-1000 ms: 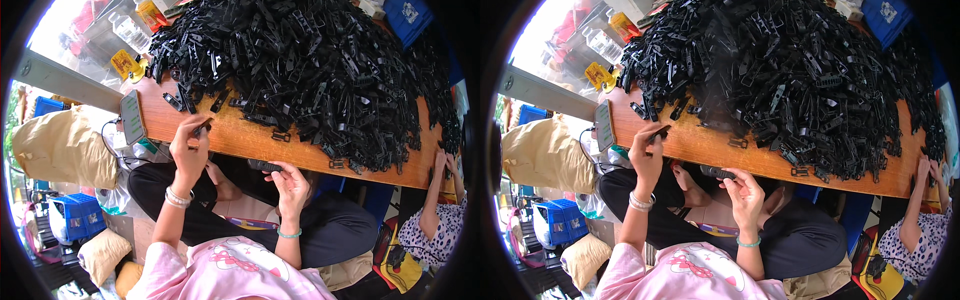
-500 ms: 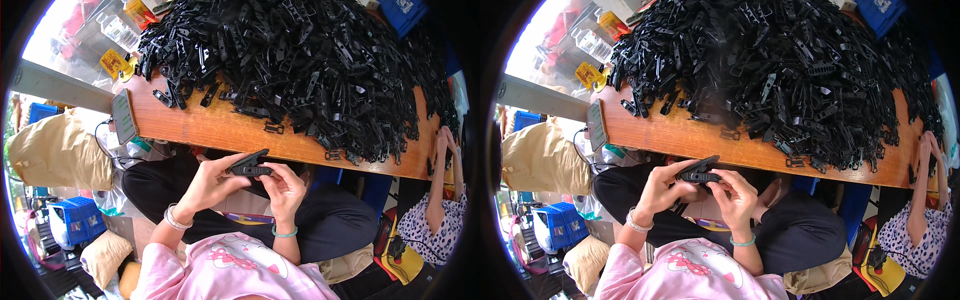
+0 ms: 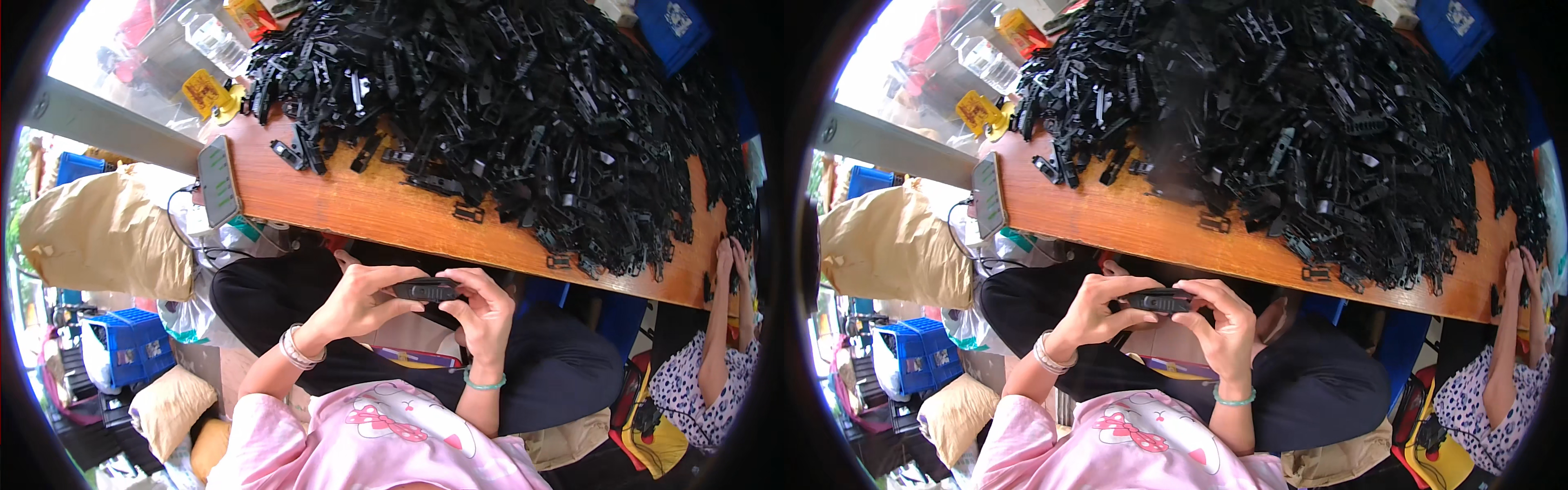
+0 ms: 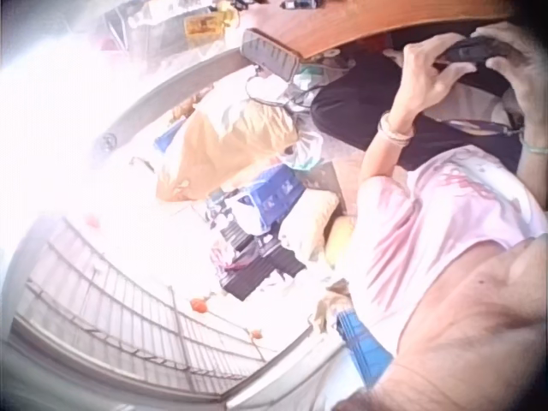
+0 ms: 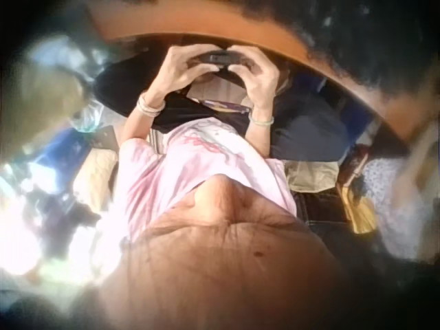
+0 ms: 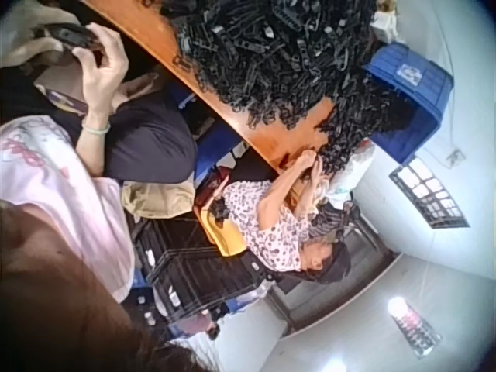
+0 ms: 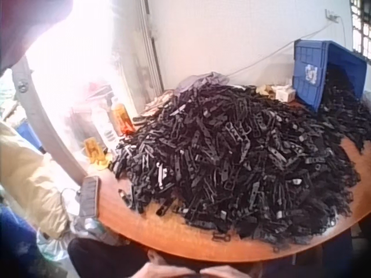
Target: The person assembles black plastic components by picking up pieces from the table and fitting them together by hand.
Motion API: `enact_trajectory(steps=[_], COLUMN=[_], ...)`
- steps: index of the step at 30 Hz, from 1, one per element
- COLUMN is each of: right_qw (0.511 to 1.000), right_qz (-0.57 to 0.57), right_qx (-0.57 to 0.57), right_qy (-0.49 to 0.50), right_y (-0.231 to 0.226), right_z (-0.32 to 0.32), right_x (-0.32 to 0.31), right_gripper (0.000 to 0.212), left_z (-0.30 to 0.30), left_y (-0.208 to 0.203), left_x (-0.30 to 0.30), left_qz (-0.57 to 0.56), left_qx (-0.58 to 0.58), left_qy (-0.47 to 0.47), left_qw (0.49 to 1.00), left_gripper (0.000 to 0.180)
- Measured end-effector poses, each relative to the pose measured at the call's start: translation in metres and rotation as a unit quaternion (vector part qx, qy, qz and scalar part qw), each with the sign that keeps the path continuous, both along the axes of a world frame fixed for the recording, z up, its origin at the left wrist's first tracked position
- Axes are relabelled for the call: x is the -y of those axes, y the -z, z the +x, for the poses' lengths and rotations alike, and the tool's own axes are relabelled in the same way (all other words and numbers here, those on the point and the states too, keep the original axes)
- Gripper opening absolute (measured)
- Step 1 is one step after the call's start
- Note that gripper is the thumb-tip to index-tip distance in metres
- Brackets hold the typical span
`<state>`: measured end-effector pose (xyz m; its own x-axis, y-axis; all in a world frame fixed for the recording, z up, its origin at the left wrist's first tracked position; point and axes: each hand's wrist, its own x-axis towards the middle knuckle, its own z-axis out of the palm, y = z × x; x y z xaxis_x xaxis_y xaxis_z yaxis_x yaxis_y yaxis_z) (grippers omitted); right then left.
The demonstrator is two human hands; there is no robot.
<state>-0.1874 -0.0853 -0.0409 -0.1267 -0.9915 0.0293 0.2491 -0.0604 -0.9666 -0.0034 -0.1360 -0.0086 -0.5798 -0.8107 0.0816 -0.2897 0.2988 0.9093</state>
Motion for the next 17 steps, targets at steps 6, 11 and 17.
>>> enact_trajectory(steps=[6, 11, 17], right_qw=[0.989, 0.963, 0.945], right_qz=[-0.018, 0.060, 0.098], right_qx=[-0.140, -0.221, -0.298], right_qy=[-0.045, -0.144, -0.094], right_y=[0.004, 0.004, 0.020], right_z=[-0.001, -0.003, 0.004], right_x=[0.002, 0.004, 0.004], right_gripper=[0.024, 0.024, 0.027], left_z=[0.032, 0.090, 0.163], left_y=[-0.004, -0.009, 0.008], left_x=[0.028, 0.094, 0.204], left_qz=[0.010, -0.187, -0.217], left_qx=[0.025, 0.211, 0.217], left_qy=[-0.014, -0.303, -0.450], left_qw=[1.000, 0.910, 0.839], left_gripper=[0.017, 0.009, 0.022])
